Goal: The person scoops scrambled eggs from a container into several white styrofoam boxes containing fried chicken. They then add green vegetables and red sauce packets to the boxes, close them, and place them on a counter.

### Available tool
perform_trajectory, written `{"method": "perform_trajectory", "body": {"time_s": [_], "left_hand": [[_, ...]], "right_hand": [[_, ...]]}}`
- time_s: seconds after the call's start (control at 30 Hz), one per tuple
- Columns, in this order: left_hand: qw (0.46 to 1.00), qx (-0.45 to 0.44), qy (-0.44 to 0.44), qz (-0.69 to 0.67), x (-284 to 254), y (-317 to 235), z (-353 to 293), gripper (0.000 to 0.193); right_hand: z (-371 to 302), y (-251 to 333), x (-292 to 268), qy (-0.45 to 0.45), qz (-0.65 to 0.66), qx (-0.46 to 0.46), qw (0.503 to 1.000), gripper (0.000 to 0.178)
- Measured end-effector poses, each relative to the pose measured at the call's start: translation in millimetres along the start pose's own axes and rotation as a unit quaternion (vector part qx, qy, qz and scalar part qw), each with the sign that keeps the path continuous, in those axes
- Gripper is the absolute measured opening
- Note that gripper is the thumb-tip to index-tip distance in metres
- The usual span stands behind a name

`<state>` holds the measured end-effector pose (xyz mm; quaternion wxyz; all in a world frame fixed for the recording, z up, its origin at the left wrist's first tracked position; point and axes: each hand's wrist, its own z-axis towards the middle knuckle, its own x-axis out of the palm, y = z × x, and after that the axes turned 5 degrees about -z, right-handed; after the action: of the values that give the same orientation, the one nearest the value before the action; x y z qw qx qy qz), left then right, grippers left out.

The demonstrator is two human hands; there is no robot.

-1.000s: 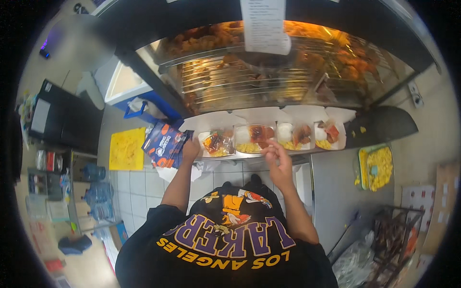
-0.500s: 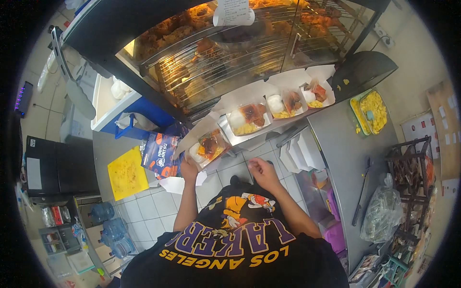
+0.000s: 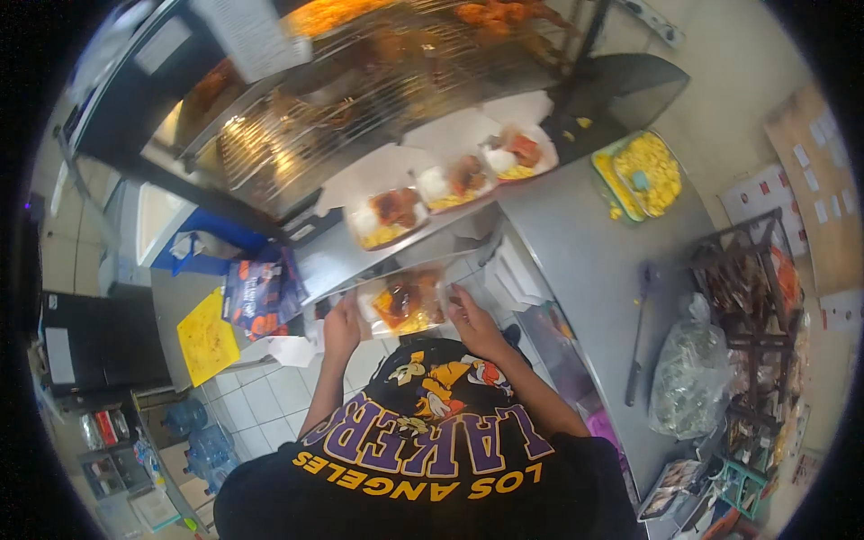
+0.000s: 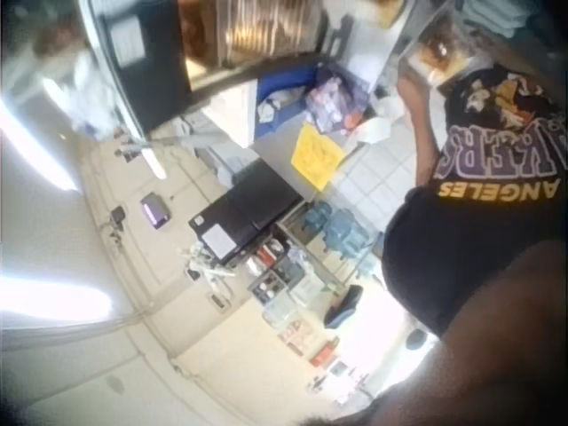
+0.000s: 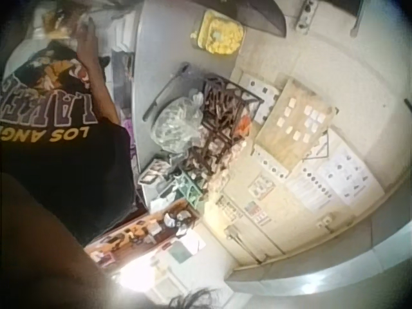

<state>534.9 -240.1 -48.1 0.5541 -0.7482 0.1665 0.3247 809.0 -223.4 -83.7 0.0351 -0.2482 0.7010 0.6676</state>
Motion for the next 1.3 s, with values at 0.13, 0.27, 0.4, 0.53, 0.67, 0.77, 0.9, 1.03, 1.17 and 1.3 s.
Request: {"method": "perform_trajectory", "body": {"time_s": [0.13, 0.27, 0.4, 0.53, 0.67, 0.77, 0.9, 1.03, 1.17, 1.3], "left_hand": [[0.988, 0.124, 0.088, -0.024, 116, -70, 20, 0.040], [0.956, 0.208, 0.205, -0.020, 218, -149, 29, 0.039], [0.924, 0.300, 0.235, 0.031, 297, -197, 24, 0.044], [0.931, 0.263, 0.251, 0.021, 320, -218, 17, 0.041], [0.892, 0.446, 0.059, -0.052, 269, -252, 26, 0.034], [0.818, 0.568, 0.085, -0.024, 266, -289, 44, 0.038], [0.824, 0.491, 0.281, -0.024, 305, -303, 60, 0.041], [0.782, 0.156, 0.565, -0.211, 303, -302, 49, 0.044], [0.752, 0.269, 0.586, -0.139, 301, -293, 66, 0.037], [0.803, 0.339, 0.488, -0.038, 315, -300, 65, 0.028]], "right_hand": [[-36, -41, -81, -0.151, 0.040, 0.083, 0.984, 0.046], [-83, -86, -157, -0.285, 0.096, 0.114, 0.947, 0.047], [-120, -100, -201, -0.347, 0.057, 0.192, 0.916, 0.047], [-153, -131, -236, -0.330, -0.109, 0.262, 0.900, 0.048], [-151, -103, -260, -0.592, -0.327, 0.105, 0.729, 0.039], [-133, -69, -295, -0.552, -0.488, 0.046, 0.675, 0.039], [-113, -87, -311, -0.323, -0.310, 0.185, 0.875, 0.043], [-94, -86, -296, -0.311, -0.019, 0.128, 0.942, 0.039], [-103, -115, -298, -0.273, 0.065, 0.050, 0.958, 0.028], [-95, -115, -306, -0.292, -0.080, 0.158, 0.940, 0.025]]}}
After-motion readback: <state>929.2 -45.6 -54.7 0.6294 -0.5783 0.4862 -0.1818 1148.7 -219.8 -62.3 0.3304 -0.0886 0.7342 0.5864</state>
